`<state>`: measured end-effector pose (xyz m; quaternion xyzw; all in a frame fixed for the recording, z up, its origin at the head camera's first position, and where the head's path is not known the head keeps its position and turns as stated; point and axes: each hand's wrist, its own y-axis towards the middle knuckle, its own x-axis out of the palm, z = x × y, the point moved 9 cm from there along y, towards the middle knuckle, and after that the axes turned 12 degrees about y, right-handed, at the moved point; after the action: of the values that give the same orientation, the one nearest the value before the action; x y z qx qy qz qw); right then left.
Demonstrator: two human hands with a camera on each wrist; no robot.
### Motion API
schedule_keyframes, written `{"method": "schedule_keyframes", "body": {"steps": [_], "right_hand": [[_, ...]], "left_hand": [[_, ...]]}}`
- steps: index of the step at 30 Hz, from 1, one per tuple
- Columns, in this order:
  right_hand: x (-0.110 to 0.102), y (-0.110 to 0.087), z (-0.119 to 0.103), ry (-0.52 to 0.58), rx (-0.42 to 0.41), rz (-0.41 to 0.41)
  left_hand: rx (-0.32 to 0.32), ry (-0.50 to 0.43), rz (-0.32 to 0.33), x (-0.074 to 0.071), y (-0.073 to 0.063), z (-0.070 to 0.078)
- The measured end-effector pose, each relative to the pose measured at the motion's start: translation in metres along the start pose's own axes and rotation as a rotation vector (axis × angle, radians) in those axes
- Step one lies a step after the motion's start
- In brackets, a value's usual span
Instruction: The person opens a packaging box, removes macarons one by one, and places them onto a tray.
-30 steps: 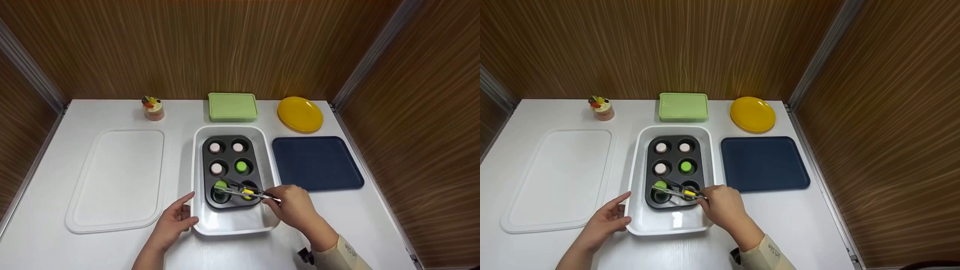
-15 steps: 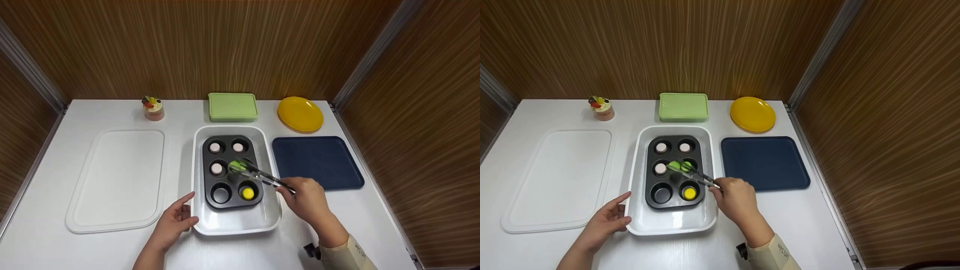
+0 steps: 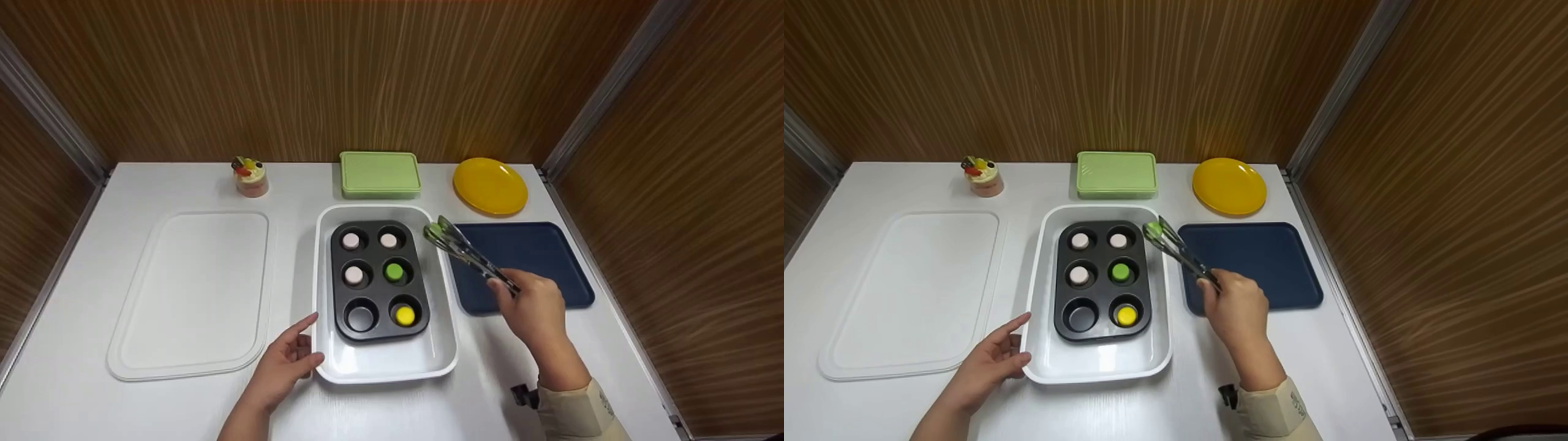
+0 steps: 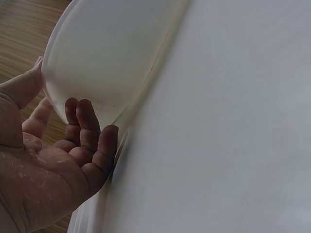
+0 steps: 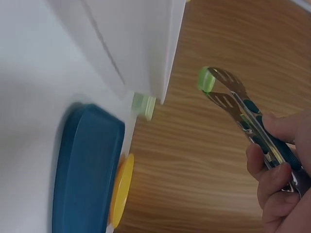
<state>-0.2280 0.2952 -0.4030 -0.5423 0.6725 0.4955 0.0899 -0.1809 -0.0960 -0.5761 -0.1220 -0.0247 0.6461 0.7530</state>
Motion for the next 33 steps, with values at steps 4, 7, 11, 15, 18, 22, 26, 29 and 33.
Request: {"method": "schedule_keyframes", "body": {"steps": [4, 7, 11, 15, 18, 22, 26, 29, 33], "right_hand": [[-0.002, 0.002, 0.013, -0.012, 0.028, 0.012], [-0.001, 0.004, 0.022, -0.023, 0.058, 0.007], [0.004, 0.004, 0.037, -0.036, 0.109, -0.009], [0.009, 0.003, 0.055, -0.052, 0.187, -0.032], [0.013, 0.000, 0.064, -0.072, 0.246, -0.052], [0.018, -0.003, 0.074, -0.089, 0.298, -0.077], [0.023, -0.004, 0.083, -0.096, 0.327, -0.100], [0.027, -0.004, 0.088, -0.100, 0.340, -0.111], [0.031, -0.004, 0.095, -0.109, 0.356, -0.126]], "left_hand": [[-0.003, 0.006, 0.006, 0.000, 0.000, 0.000], [-0.002, 0.014, 0.007, 0.000, 0.000, -0.001], [0.005, 0.018, 0.005, 0.000, 0.001, -0.001], [0.018, 0.012, 0.003, 0.000, 0.001, -0.001], [0.020, 0.012, 0.002, 0.000, 0.002, -0.001], [0.027, 0.013, -0.003, 0.000, 0.001, 0.000], [0.030, 0.008, -0.002, 0.000, 0.000, 0.001], [0.032, 0.006, -0.001, 0.000, 0.000, 0.001], [0.028, 0.013, -0.001, 0.000, 0.000, 0.000]]}}
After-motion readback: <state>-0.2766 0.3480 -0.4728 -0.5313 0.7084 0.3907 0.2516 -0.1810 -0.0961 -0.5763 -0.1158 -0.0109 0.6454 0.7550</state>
